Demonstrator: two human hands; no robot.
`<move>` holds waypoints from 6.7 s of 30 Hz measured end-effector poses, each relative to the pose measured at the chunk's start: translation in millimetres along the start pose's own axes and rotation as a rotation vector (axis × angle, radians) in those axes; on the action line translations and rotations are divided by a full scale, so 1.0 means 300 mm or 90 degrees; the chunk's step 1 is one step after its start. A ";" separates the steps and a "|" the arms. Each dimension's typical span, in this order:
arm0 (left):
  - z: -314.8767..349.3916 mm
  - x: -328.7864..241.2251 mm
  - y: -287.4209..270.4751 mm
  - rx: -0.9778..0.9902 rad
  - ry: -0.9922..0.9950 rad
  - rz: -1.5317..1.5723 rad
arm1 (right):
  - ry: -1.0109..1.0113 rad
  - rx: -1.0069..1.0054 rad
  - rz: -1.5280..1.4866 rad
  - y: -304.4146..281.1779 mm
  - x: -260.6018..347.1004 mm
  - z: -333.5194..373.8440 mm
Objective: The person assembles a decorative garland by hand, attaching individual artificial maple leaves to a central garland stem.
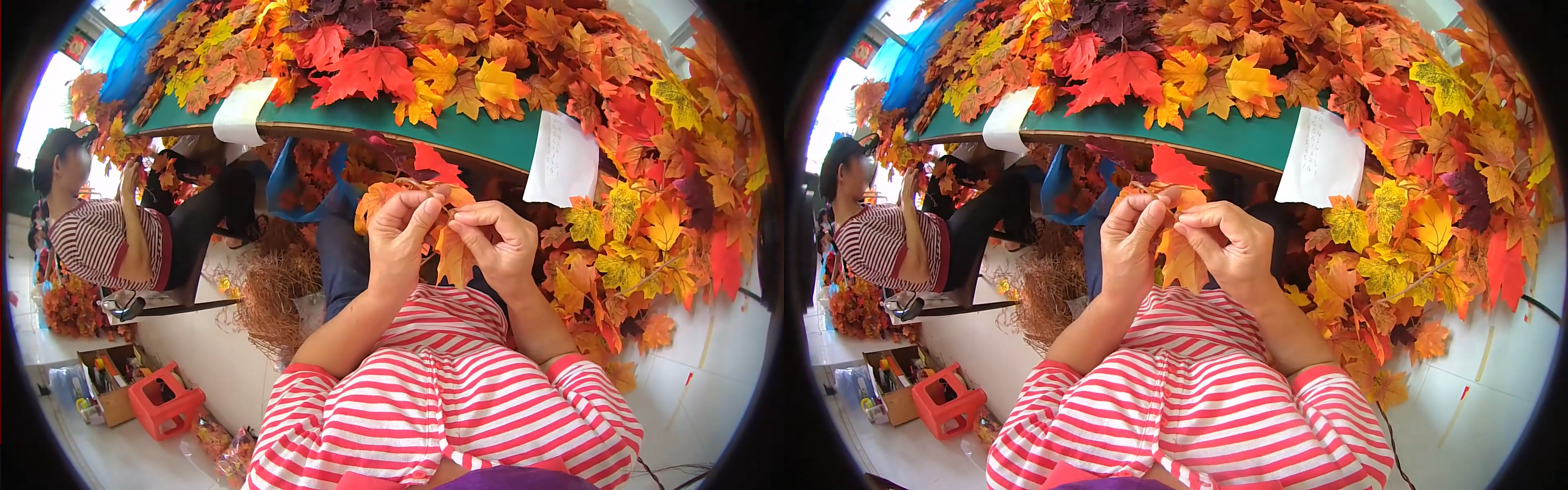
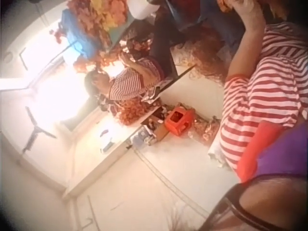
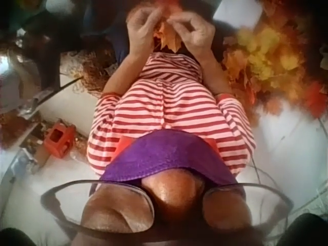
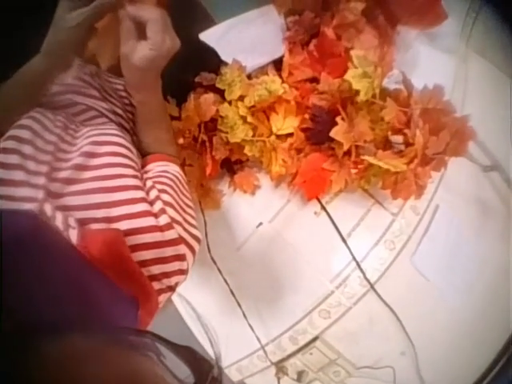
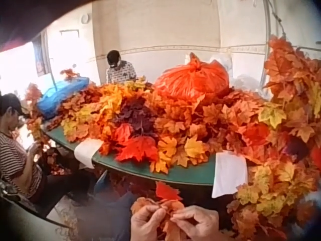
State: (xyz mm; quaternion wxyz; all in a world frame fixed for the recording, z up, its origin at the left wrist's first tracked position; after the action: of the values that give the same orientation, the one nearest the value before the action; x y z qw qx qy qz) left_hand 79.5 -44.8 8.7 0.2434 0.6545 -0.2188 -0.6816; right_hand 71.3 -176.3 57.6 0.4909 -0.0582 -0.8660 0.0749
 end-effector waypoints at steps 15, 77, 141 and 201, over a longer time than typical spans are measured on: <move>-0.004 0.008 0.003 -0.024 0.055 -0.034 | -0.031 -0.029 0.028 -0.002 -0.004 -0.006; -0.003 0.064 -0.089 0.201 -0.219 0.003 | 0.382 0.190 -0.374 0.038 -0.292 -0.214; -0.066 -0.050 -0.166 -0.134 -0.091 0.209 | 0.117 -0.034 0.517 -0.442 -0.281 -0.676; -0.099 0.032 -0.144 -0.142 -0.178 0.202 | 0.125 0.053 0.639 -0.410 -0.708 -0.937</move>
State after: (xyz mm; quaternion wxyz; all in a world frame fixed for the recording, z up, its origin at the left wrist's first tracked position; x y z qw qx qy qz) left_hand 107.0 -16.2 -27.0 0.3856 0.4802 -0.2740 -0.7387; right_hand 417.9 -313.6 44.2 0.4753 -0.4540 -0.6774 0.3303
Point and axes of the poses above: each hand's wrist, its own z-axis away from the middle knuckle, its own y-axis out of the palm, x = y × z, the point moved 7 cm from there along -z, towards the middle knuckle, and after that the axes turned 1 degree about -z, right-handed, at the moved point
